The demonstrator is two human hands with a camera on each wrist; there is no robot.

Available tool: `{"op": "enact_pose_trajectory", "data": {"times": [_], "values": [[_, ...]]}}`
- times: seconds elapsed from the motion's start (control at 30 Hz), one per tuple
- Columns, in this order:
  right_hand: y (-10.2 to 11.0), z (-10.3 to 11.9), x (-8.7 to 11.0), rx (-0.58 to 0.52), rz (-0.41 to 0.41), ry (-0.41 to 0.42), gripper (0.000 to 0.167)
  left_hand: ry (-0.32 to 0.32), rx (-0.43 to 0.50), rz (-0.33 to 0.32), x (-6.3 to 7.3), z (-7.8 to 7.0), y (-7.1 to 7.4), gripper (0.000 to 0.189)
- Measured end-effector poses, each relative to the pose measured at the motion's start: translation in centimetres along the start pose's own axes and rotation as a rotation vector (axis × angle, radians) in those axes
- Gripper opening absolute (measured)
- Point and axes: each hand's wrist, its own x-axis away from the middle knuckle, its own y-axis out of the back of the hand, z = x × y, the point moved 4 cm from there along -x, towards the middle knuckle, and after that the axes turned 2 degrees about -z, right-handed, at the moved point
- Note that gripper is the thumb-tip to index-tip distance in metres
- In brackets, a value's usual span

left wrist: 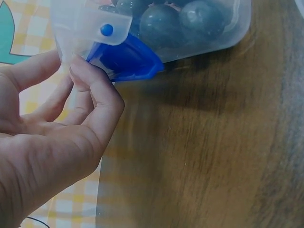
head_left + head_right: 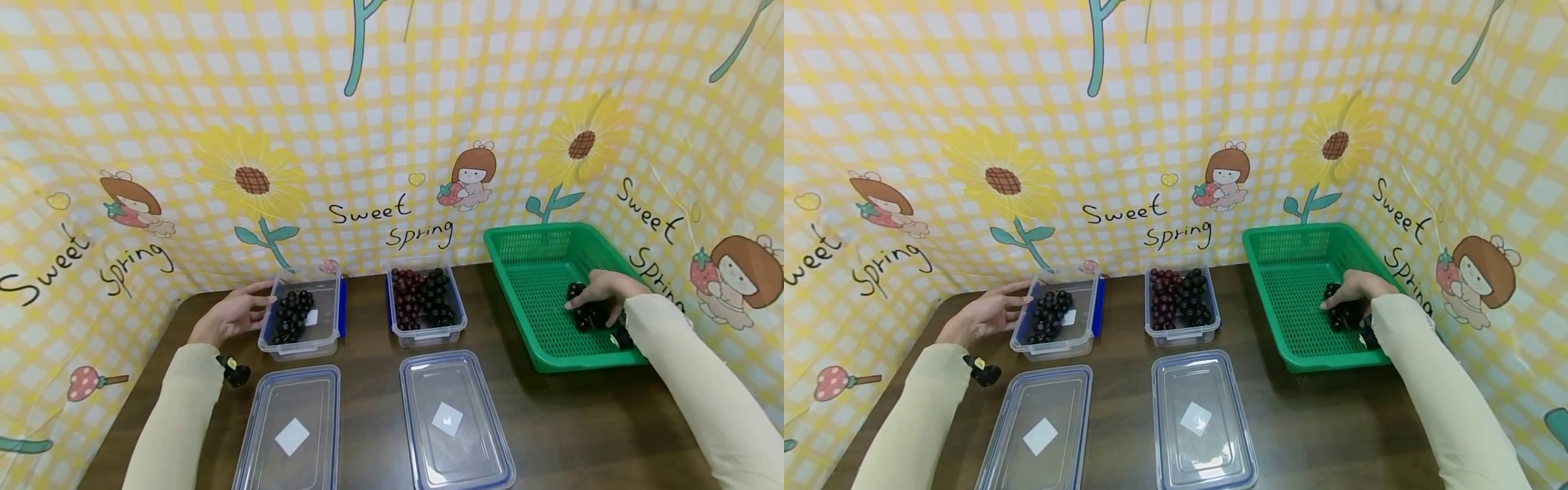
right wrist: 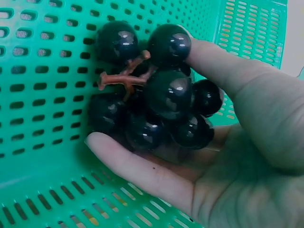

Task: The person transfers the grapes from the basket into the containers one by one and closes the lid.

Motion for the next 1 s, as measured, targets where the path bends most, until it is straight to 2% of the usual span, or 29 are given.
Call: {"op": "enact_pose_trajectory", "data": {"times": [0.07, 0.2, 0.3, 0.33, 0.43, 0.57, 0.77, 1.0], "values": [[0.0, 0.2, -0.1, 0.001, -0.021, 0.019, 0.114, -0.002, -0.003, 0.000, 0.0, -0.1, 0.1, 0.074], [0.0, 0.7, -0.3, 0.020, -0.057, 0.055, 0.070, -0.002, 0.002, 0.002, 0.0, 0.0, 0.2, 0.073], [-0.1, 0.6, -0.4, 0.034, -0.078, 0.066, 0.053, 0.002, 0.010, 0.005, -0.2, 0.2, 0.3, 0.072], [-0.1, 0.6, -0.4, 0.037, -0.083, 0.068, 0.053, 0.003, 0.014, 0.006, -0.2, 0.2, 0.3, 0.072], [-0.1, 0.6, -0.3, 0.057, -0.098, 0.088, 0.073, 0.004, 0.012, 0.005, -0.3, 0.2, 0.2, 0.073], [0.1, 1.0, -0.2, 0.082, -0.109, 0.114, 0.084, -0.002, 0.010, -0.001, -0.1, 0.2, 0.1, 0.073], [0.7, 2.4, 0.1, 0.073, -0.131, 0.161, 0.082, -0.011, 0.002, -0.006, 0.0, 0.3, 0.1, 0.074], [1.2, 4.4, 1.0, 0.098, -0.254, 0.291, 0.081, -0.020, 0.007, -0.001, 0.0, 0.3, 0.3, 0.072]]}}
